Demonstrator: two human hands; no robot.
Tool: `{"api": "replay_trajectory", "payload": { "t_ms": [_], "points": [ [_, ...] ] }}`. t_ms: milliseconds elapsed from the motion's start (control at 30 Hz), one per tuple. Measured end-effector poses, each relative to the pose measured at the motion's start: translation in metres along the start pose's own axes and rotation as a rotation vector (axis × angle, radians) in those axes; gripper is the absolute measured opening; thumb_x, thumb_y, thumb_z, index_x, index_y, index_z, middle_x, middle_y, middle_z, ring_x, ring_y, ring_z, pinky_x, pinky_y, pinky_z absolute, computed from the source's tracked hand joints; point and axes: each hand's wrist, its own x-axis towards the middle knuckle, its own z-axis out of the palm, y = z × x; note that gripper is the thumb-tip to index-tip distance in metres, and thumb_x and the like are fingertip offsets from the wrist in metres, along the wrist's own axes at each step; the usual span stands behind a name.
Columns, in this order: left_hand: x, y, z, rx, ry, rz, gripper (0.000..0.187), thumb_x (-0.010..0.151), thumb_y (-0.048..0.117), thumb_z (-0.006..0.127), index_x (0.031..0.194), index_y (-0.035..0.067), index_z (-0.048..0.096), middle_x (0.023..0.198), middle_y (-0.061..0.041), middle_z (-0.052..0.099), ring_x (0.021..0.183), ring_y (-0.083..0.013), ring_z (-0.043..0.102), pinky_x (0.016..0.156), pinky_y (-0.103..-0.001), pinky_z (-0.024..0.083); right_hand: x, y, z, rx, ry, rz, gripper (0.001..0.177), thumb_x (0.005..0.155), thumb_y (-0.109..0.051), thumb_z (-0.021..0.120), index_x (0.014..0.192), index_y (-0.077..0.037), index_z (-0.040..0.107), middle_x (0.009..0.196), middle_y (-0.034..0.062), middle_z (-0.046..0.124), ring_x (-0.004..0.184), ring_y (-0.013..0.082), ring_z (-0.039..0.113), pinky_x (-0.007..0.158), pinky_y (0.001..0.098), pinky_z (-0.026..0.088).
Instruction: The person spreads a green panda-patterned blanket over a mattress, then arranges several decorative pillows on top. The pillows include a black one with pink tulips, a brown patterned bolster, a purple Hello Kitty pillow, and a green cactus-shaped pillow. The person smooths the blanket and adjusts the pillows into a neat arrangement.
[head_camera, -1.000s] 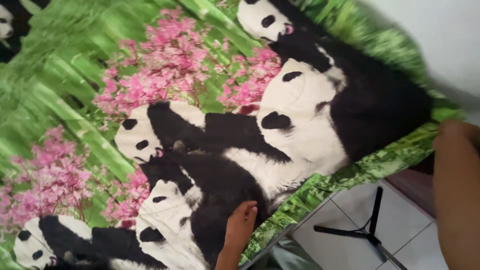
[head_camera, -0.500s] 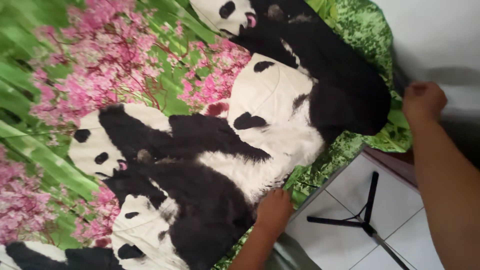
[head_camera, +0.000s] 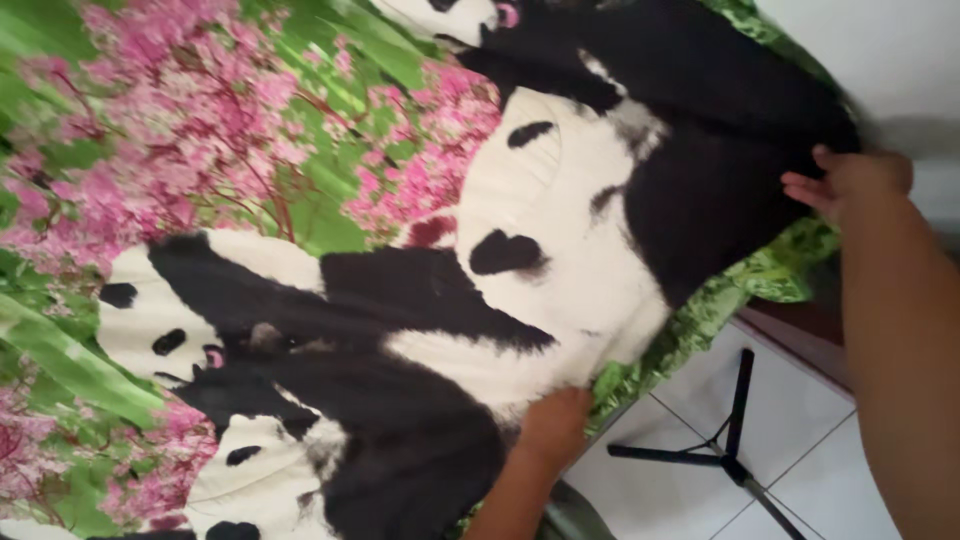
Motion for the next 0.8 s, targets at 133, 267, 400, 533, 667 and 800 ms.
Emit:
{"api": "replay_trajectory", "payload": {
  "t_ms": [133, 267, 400, 533, 667, 800],
  "points": [
    [-0.001, 0.018, -0.002, -0.034, -0.051, -0.001, 0.023, 0.086, 0.007, 0.060, 0.109, 0.008, 0.060, 0.108, -0.017, 0.067, 0.099, -0.0374, 0.067, 0.080, -0.051, 0.055, 0.012, 0.001, -0.001, 0.083, 0.226, 0.035, 0.053, 0.098, -0.001, 0.071, 0.141, 0.009, 0.041, 0.113, 0.0253, 0.068, 0.088, 0.0422, 0.078, 0.077, 0.0532, 0.062],
    [0.006, 0.027, 0.006, -0.015, 0.132, -0.034, 0.026, 0.086, 0.007, 0.060, 0.111, 0.006, 0.059, 0.106, -0.018, 0.066, 0.098, -0.0384, 0.067, 0.076, -0.052, 0.055, 0.012, 0.014, 0.001, -0.139, 0.355, -0.202, 0.071, 0.091, -0.004, 0.078, 0.146, 0.010, 0.036, 0.123, 0.0297, 0.060, 0.103, 0.0443, 0.067, 0.091, 0.0571, 0.053],
    [-0.015, 0.027, -0.014, -0.167, 0.220, 0.019, 0.026, 0.085, 0.016, 0.068, 0.105, 0.002, 0.060, 0.100, -0.019, 0.065, 0.093, -0.0406, 0.066, 0.076, -0.054, 0.052, -0.026, 0.027, 0.027, -0.465, 0.413, -0.853, 0.088, 0.083, -0.006, 0.086, 0.150, 0.011, 0.031, 0.133, 0.0341, 0.052, 0.117, 0.0465, 0.056, 0.105, 0.0611, 0.045],
    [-0.056, -0.011, -0.007, -0.140, 0.473, -0.137, 0.016, 0.087, 0.025, 0.074, 0.081, 0.012, 0.067, 0.085, -0.012, 0.067, 0.084, -0.0355, 0.066, 0.073, -0.050, 0.053, -0.142, 0.038, 0.074, -0.715, 0.217, -1.244, 0.077, 0.095, -0.008, 0.076, 0.157, 0.006, 0.033, 0.159, 0.0304, 0.042, 0.152, 0.0461, 0.036, 0.129, 0.0580, 0.025],
    [-0.140, -0.083, 0.047, 0.183, 0.732, -0.318, 0.039, 0.071, 0.049, 0.084, 0.068, 0.016, 0.065, 0.070, -0.010, 0.062, 0.068, -0.0331, 0.063, 0.054, -0.049, 0.050, -0.270, 0.065, 0.126, -0.911, -0.060, -1.548, 0.074, 0.083, -0.010, 0.072, 0.149, 0.001, 0.042, 0.154, 0.0327, 0.041, 0.144, 0.0520, 0.038, 0.122, 0.0611, 0.026],
    [-0.204, -0.140, 0.094, 0.507, 1.091, -0.511, 0.062, 0.043, 0.065, 0.084, 0.077, 0.014, 0.071, 0.077, -0.014, 0.062, 0.062, -0.0365, 0.059, 0.044, -0.055, 0.041, -0.369, 0.096, 0.152, -0.805, -0.518, -1.640, 0.062, 0.072, -0.007, 0.071, 0.131, -0.006, 0.054, 0.138, 0.0237, 0.050, 0.127, 0.0465, 0.048, 0.106, 0.0623, 0.037]
  ]
}}
